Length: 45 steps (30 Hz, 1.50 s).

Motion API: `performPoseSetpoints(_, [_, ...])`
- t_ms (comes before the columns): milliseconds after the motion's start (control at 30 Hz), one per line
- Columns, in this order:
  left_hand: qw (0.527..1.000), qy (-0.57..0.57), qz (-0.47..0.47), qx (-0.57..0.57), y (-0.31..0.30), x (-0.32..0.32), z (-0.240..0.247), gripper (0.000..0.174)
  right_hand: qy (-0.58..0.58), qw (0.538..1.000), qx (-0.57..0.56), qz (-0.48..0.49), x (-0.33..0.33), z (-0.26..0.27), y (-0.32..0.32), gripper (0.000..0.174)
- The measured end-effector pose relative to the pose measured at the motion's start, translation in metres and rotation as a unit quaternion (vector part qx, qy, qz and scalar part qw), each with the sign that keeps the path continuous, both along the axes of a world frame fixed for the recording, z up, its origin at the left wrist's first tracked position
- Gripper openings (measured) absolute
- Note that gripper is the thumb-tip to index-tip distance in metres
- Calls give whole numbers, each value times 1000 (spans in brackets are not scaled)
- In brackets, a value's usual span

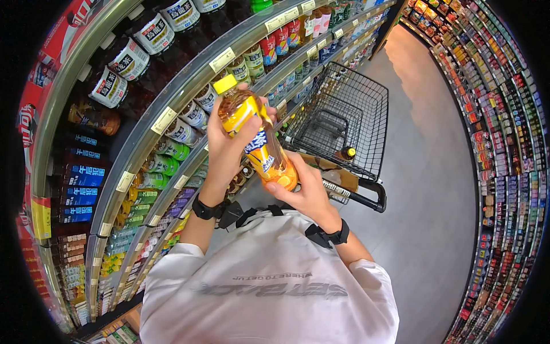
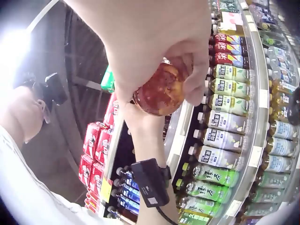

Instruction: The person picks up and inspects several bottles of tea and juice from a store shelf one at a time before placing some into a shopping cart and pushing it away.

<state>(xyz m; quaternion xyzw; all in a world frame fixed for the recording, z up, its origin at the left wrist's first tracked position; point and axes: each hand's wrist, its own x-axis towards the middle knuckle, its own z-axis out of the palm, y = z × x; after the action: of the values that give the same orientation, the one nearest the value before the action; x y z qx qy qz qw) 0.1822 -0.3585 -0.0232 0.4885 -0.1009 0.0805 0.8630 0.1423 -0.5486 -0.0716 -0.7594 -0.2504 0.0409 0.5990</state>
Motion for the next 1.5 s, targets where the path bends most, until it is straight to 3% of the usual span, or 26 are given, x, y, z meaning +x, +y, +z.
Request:
performPoseSetpoints(67, [998,36,46,11,3,0,2,55,-20,999,-7,-36,-1,-2,2,69])
performPoseSetpoints(100, [998,37,44,-7,2,1,2,49,-39,998,-16,-40,-1,-2,0,70])
performPoseSetpoints(267, [999,0,-1,-54,7,-2,3,54,-59,998,-6,-6,2,-5,-2,80])
performPoseSetpoints(367, [998,-40,-18,-37,12,-4,6,69,57,995,63,60,0,-10,-7,87])
performPoseSetpoints(467, [987,-72,-84,-112,15,-2,2,71,269,932,199,140,-14,-22,-5,90])
performPoseSetpoints(500, [985,-91,-101,-109,17,-1,2,68,271,931,188,156,-16,-16,-4,91])
performPoseSetpoints(600, [996,-68,28,-51,10,-7,18,56,103,987,69,101,-13,-9,-2,91])
performPoseSetpoints(633, [996,-40,76,0,12,-10,23,41,11,998,9,61,-9,-5,0,93])
performPoseSetpoints(733, [996,10,93,2,13,-7,27,34,-50,998,-34,12,-5,-2,4,94])
performPoseSetpoints(1000, [993,-14,100,67,18,-9,23,32,-48,997,-57,-1,-5,-8,7,92])
performPoseSetpoints(1467, [953,-209,52,214,9,-20,31,39,-75,991,-99,40,1,-10,8,79])
performPoseSetpoints(1500, [945,-207,33,251,14,-20,33,50,-89,990,-100,39,2,-13,7,80])
